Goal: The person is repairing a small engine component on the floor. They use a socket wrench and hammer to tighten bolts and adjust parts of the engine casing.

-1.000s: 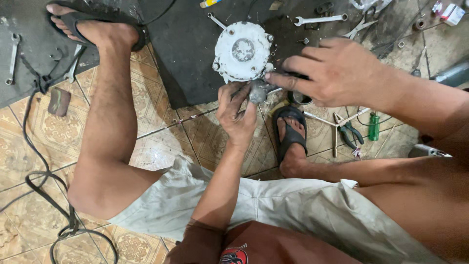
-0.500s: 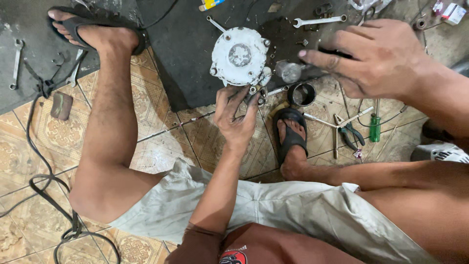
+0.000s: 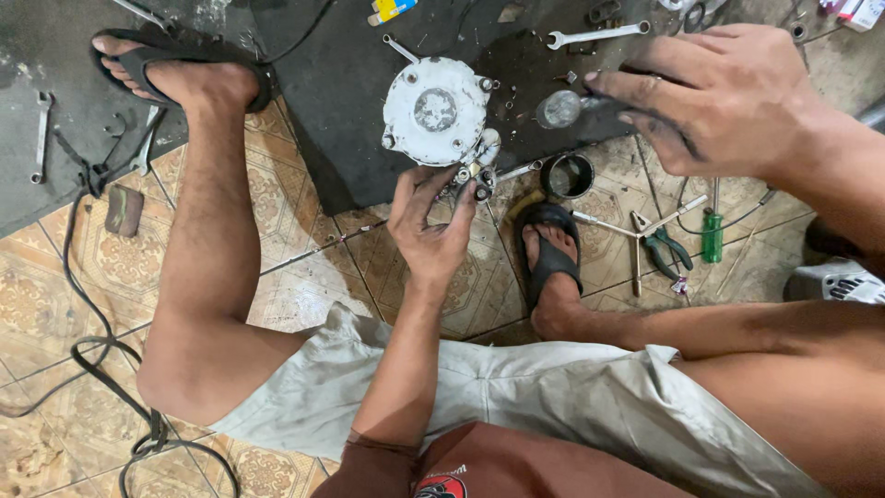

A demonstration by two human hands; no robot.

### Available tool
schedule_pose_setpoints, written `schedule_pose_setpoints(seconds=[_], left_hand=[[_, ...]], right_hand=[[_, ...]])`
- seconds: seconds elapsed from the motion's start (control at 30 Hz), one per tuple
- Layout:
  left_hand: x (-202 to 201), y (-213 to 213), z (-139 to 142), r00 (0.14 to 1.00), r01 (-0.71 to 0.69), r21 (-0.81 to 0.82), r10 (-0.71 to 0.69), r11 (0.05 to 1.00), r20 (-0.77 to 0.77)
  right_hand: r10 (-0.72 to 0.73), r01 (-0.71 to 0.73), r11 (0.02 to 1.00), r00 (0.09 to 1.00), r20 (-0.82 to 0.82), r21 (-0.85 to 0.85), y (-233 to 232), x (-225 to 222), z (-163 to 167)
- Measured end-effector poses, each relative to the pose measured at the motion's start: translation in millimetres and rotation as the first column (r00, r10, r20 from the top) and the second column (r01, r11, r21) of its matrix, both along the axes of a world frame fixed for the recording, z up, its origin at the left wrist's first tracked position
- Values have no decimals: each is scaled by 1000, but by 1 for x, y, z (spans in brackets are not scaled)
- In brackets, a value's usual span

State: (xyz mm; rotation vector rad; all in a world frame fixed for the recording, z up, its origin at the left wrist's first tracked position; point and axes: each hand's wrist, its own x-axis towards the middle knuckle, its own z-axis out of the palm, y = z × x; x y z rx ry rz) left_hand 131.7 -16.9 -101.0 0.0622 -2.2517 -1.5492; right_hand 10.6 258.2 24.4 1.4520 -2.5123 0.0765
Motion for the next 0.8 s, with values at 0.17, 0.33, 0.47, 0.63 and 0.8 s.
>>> schedule_pose_setpoints(seconds=[0.17, 0.33, 0.47, 0.63, 0.8], left_hand=[[1, -5, -11, 999, -11, 34, 12, 999, -42], [6, -16, -15, 998, -41, 61, 39, 997, 40], [6, -16, -9, 1000, -10, 32, 11, 999, -15], [7, -12, -10, 1000, -23, 4, 23, 1000, 22], [18, -47, -29, 955, -80, -81, 100, 993, 278]], right_hand=[[-13, 13, 1000, 1000, 11, 23, 1, 1, 0], [0, 0, 1000, 999, 32, 5, 0, 2, -2], [3, -5, 1000, 999, 49, 24, -1, 2, -4], [-14, 12, 999, 999, 42, 38, 1, 2, -7], [-427, 310, 839, 884, 188, 447, 33, 5, -27]])
